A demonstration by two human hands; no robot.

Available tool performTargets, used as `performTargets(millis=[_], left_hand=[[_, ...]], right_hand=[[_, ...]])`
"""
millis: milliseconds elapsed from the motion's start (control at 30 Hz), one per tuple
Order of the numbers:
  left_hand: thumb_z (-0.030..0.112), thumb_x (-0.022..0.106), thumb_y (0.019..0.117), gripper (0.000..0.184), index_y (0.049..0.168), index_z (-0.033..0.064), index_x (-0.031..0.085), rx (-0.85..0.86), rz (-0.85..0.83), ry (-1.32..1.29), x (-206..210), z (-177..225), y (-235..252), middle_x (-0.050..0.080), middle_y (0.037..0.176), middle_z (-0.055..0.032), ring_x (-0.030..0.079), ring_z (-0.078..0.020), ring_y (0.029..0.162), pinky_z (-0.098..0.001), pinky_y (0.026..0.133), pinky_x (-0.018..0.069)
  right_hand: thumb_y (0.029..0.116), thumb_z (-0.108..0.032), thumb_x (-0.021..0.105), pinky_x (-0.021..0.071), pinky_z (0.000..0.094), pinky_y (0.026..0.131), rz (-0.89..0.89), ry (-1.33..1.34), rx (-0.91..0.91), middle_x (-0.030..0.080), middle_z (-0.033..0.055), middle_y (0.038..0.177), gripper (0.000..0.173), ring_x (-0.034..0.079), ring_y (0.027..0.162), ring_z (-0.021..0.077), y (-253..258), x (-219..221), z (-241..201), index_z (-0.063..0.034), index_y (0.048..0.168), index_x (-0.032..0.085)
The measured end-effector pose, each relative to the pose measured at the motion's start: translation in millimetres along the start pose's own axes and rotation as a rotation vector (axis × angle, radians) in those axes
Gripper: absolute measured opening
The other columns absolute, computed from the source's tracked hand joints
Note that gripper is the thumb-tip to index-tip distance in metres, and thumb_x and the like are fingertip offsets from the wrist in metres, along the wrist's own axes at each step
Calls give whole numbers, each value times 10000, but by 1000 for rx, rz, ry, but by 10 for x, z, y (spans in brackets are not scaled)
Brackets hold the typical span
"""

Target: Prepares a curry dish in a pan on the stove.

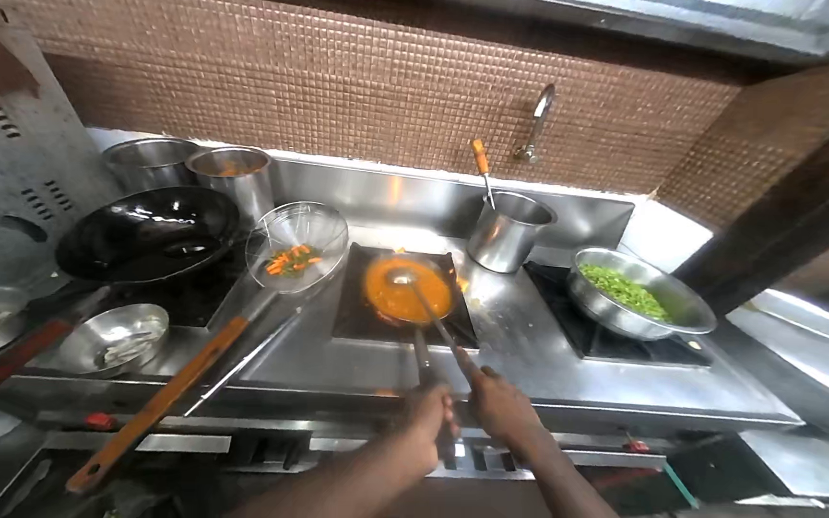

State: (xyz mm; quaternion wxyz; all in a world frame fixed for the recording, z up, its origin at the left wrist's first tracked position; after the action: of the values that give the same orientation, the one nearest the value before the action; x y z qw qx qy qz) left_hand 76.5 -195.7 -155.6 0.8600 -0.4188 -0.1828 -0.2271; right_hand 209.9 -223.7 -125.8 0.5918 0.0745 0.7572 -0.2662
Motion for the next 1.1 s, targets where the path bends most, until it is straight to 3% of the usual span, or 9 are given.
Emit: performTargets(millis=[200, 433, 567, 633, 700, 767, 900, 1033, 1100], left_hand=[[182, 537, 1059, 169, 919, 88, 526, 30, -5, 16, -177, 239, 540, 476, 671, -6, 440, -89, 441, -225, 402, 449], [159, 509, 1071, 185, 908, 72, 511, 35, 10, 3, -23, 13, 43, 486, 670, -15, 448, -91, 435, -225, 402, 459], [175, 527, 1065, 177, 917, 79, 531, 38, -2, -13, -111, 124, 327, 483, 677, -9, 439, -90, 437, -223, 400, 451], [188, 527, 1066, 192, 899, 94, 521, 22, -6, -47, -129, 115, 389, 474, 664, 1, 426, -83, 429, -215, 397, 443], [185, 514, 1074, 219, 878, 88, 499, 12, -6, -63, -52, 34, 234, 469, 641, -3, 428, -84, 419, -216, 396, 449], [176, 502, 1080, 214, 889, 82, 489, 2, -5, -70, 15, -40, 74, 477, 657, -9, 432, -83, 420, -212, 395, 454], [184, 510, 1081, 199, 914, 76, 514, 14, -6, -95, -66, -20, 146, 485, 666, -9, 436, -80, 421, -208, 390, 449], [184, 517, 1076, 197, 914, 73, 524, 0, -29, -87, -64, -30, 157, 506, 683, -21, 466, -95, 441, -227, 407, 475], [194, 522, 1077, 214, 904, 69, 529, 4, -36, -109, -78, -23, 184, 518, 678, -26, 484, -99, 449, -227, 415, 481]], right_hand=[[984, -213, 534, 586, 571, 788, 34, 9, 71, 641, 198, 1249, 801, 711, 923, 383, -417, 220, -11, -359, 1659, 128], [964, -187, 569, 570, 604, 836, -3, -3, 3, 599, 195, 1344, 847, 690, 1030, 406, 54, 58, -88, -399, 1652, 123], [970, -221, 579, 581, 584, 823, 16, 53, 89, 616, 204, 1298, 853, 702, 981, 399, -219, 210, -38, -350, 1661, 97], [971, -226, 581, 581, 561, 814, -2, 210, 57, 658, 183, 1212, 823, 704, 936, 368, -363, 195, 8, -345, 1659, 147], [975, -203, 596, 578, 460, 617, -24, 617, -41, 667, 137, 986, 770, 653, 680, 269, -326, 107, 99, -298, 1649, 236], [947, -130, 595, 523, 364, 465, -50, 1074, -107, 620, 90, 853, 771, 563, 522, 189, -243, 92, 153, -210, 1639, 264], [933, -70, 559, 494, 329, 405, -14, 1351, -84, 622, 81, 824, 790, 524, 457, 157, -258, 205, 120, -172, 1642, 227], [907, -67, 567, 439, 254, 369, -153, 1715, -99, 563, 60, 804, 763, 475, 445, 101, -319, 287, 143, -179, 1608, 289], [892, -70, 573, 451, 267, 368, -115, 1675, -138, 572, 57, 782, 789, 484, 437, 108, -335, 325, 119, -171, 1615, 272]])
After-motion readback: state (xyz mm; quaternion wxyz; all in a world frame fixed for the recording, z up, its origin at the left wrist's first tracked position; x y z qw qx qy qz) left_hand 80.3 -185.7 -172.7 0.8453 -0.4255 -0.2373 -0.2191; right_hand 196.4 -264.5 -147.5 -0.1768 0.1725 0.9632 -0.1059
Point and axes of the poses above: each hand's wrist, its own y-axis towards the middle knuckle, its own x-axis out of the palm, z = x × y, the point moved 8 cm from there along y, towards the middle knuckle
